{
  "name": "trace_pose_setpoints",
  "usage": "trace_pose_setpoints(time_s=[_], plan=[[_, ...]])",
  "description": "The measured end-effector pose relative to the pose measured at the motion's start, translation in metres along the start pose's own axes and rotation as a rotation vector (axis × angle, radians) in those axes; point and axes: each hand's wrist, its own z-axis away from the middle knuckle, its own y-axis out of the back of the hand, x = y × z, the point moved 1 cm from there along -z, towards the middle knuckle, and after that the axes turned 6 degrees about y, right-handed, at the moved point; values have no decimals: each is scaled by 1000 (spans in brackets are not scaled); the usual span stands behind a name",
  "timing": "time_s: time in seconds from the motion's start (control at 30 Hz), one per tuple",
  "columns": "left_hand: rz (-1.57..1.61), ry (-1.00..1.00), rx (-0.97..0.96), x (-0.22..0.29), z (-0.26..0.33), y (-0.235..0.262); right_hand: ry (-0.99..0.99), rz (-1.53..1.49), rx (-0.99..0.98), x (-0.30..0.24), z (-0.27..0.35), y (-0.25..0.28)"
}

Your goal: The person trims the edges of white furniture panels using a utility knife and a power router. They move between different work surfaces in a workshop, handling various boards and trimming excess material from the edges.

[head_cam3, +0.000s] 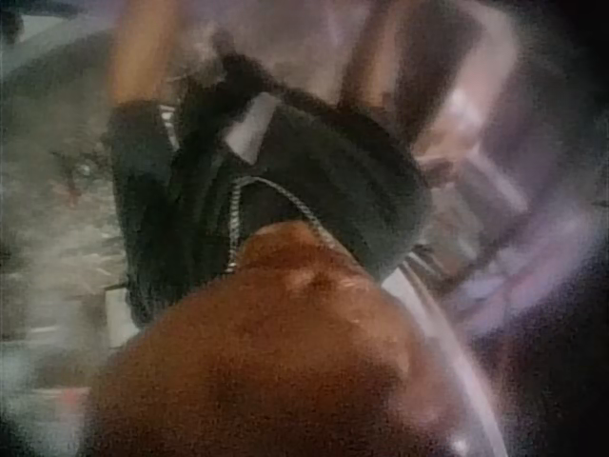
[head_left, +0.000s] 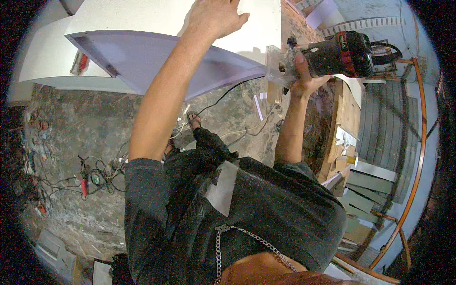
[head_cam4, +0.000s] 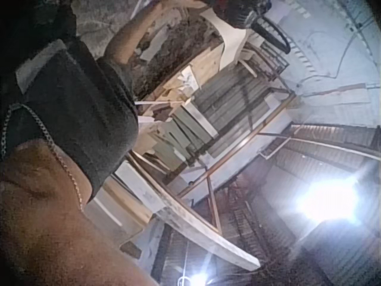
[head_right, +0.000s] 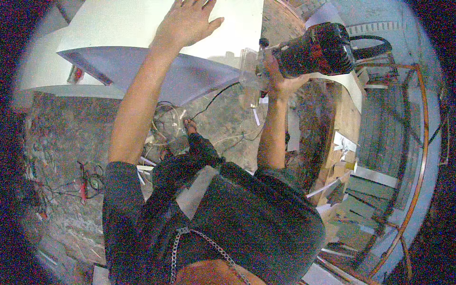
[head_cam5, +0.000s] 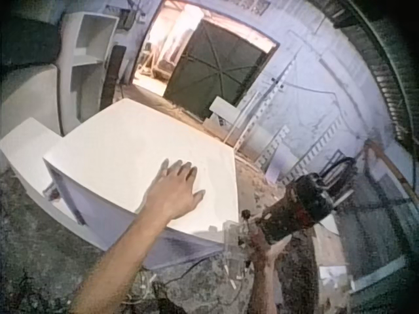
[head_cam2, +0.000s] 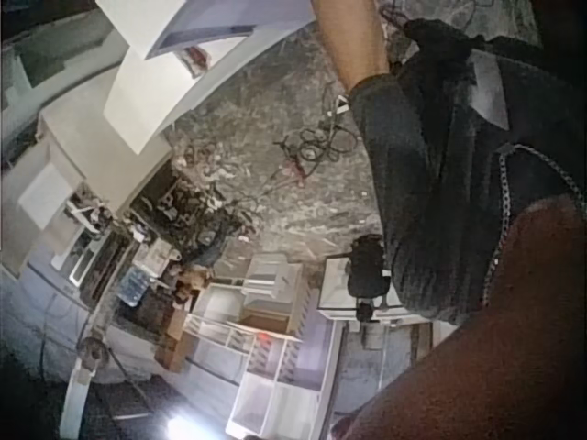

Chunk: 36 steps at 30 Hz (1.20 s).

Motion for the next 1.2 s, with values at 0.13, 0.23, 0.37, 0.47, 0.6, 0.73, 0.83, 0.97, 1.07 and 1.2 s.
trace_pose_setpoints(time_s=[0.13,0.23,0.37,0.47,0.6,0.73,0.83,0.97,1.07,1.2], plan=[[5,-2,7,0,0,0,-72,9,17,6,0,0],[8,-2,18,-1,1,-1,-45,35,-10,12,-5,4],[18,-4,24,0,1,-2,-186,-88,-12,13,-8,15],[6,0,39,-1,0,-5,-50,-48,2,6,-6,0],[4,3,26,-2,1,-2,-65,53,-51,29,-13,9],[5,-7,30,0,1,-2,-18,22,9,43,-16,15],[4,-6,41,-1,1,-3,-40,21,25,43,-16,9],[9,-5,37,-3,2,-3,-80,22,28,45,-18,9],[-6,-4,64,-2,3,-3,-35,-5,28,52,-21,11],[-2,-3,39,-1,3,-3,-25,-68,47,56,-22,10]])
